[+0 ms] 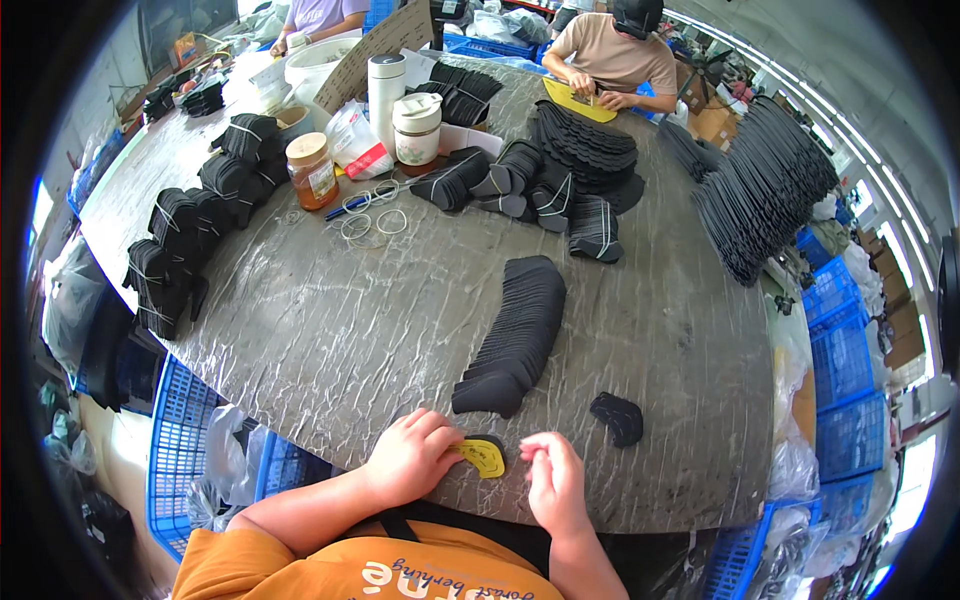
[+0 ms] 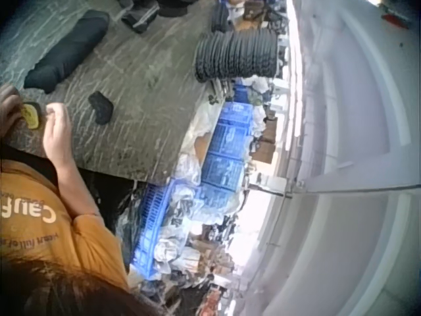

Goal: The person removes a rubber band from a bundle of fabric pieces and spreads them out on the table. The person then marks each fabric piece using a template and a pen.

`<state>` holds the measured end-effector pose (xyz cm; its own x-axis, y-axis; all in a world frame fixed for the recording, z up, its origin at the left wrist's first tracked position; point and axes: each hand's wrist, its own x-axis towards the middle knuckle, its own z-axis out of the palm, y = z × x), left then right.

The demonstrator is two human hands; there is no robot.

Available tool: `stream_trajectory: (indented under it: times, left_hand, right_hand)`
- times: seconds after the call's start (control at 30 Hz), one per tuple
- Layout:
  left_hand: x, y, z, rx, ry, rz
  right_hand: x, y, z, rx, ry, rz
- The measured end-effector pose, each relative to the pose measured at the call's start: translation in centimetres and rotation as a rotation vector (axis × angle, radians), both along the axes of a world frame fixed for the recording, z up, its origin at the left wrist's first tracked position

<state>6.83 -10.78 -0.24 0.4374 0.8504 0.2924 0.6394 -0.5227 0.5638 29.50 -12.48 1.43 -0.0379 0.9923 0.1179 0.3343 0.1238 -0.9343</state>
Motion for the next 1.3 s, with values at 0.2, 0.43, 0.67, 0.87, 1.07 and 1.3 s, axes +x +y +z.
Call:
stream_trajectory:
  times: [0.2, 0.43, 0.67, 0.87, 1.07, 1.3]
  left_hand:
    - [-0.4, -0.3, -0.9, 0.041, -0.147, 0.006]
    - [-1.2, -0.1, -0.8, -0.063, -0.290, -0.001]
    - [-1.1, 0.0, -1.6, -0.127, -0.349, 0.000]
    - [-1.4, -1.0, -3.2, -0.491, -0.773, 0.346]
    - [-2.0, -0.3, -3.9, -0.455, -1.133, 0.316]
    - [-2.1, 0.3, -2.8, -0.555, -1.072, 0.382]
  right_hand:
    - [-0.6, 1.5, -0.1, -0.201, -0.340, 0.214]
    - [1.8, 1.0, 0.2, -0.176, -0.222, -0.010]
    - [9.2, 3.5, 2.2, 0.068, -0.634, -0.473]
    - [-2.1, 5.1, 2.2, 0.366, -0.742, 0.012]
    - [-3.0, 6.3, -2.3, 0.473, -0.730, 0.043]
    - [-1.9, 1.0, 0.0, 0.314, -0.651, 0.142]
